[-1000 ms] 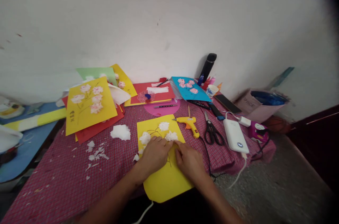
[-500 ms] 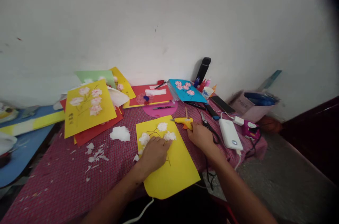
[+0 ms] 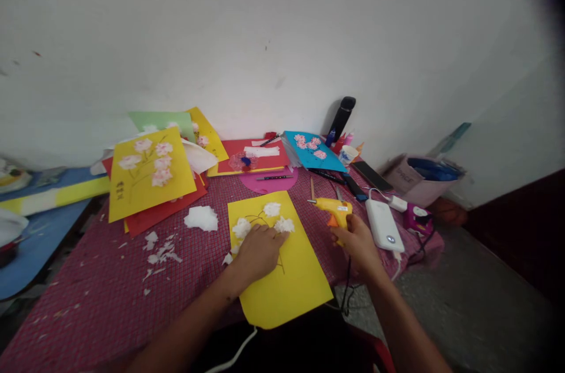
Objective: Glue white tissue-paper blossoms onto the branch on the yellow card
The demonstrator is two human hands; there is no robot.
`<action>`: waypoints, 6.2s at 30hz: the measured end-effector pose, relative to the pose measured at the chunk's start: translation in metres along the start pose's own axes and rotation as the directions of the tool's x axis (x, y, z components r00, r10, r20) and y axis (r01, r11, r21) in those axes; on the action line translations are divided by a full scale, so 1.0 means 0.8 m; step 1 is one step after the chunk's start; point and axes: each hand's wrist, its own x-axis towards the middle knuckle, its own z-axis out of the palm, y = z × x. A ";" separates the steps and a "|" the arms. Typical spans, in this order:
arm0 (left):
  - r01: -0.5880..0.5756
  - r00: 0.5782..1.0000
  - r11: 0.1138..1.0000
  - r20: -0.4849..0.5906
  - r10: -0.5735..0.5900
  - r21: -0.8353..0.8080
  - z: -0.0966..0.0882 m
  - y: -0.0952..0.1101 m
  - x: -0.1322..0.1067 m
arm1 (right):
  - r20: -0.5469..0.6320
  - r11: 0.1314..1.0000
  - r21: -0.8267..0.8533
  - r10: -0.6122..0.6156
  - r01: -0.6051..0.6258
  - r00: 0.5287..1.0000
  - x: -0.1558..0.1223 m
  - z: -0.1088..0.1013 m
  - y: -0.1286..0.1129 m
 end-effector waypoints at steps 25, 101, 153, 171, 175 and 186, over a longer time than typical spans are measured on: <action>-0.005 1.000 0.985 -0.026 0.001 -0.170 -0.004 -0.012 0.007 | 0.337 0.888 -0.397 -0.094 0.231 0.937 -0.074 0.013 0.004; -0.001 0.998 0.983 -0.056 -0.010 -0.183 -0.005 -0.014 0.007 | 0.470 0.380 -0.819 0.016 0.429 0.883 -0.050 0.042 -0.092; 0.264 0.935 0.939 -0.182 -0.306 -0.222 -0.051 -0.064 -0.109 | 0.402 0.815 -0.288 -0.374 0.503 0.836 -0.068 0.074 0.021; 0.344 0.925 0.924 -0.111 -0.364 -0.165 -0.049 -0.056 -0.101 | 0.334 0.850 -0.209 -0.402 0.483 0.852 -0.075 0.073 0.018; 0.305 0.913 0.912 -0.190 -0.362 -0.274 -0.056 -0.037 -0.101 | 0.329 0.926 -0.085 -0.324 0.369 0.887 -0.096 0.086 -0.003; 0.128 0.920 0.891 -0.283 -0.270 -0.435 -0.056 0.030 -0.084 | 0.335 0.948 0.130 -0.317 0.290 0.887 -0.127 0.124 -0.033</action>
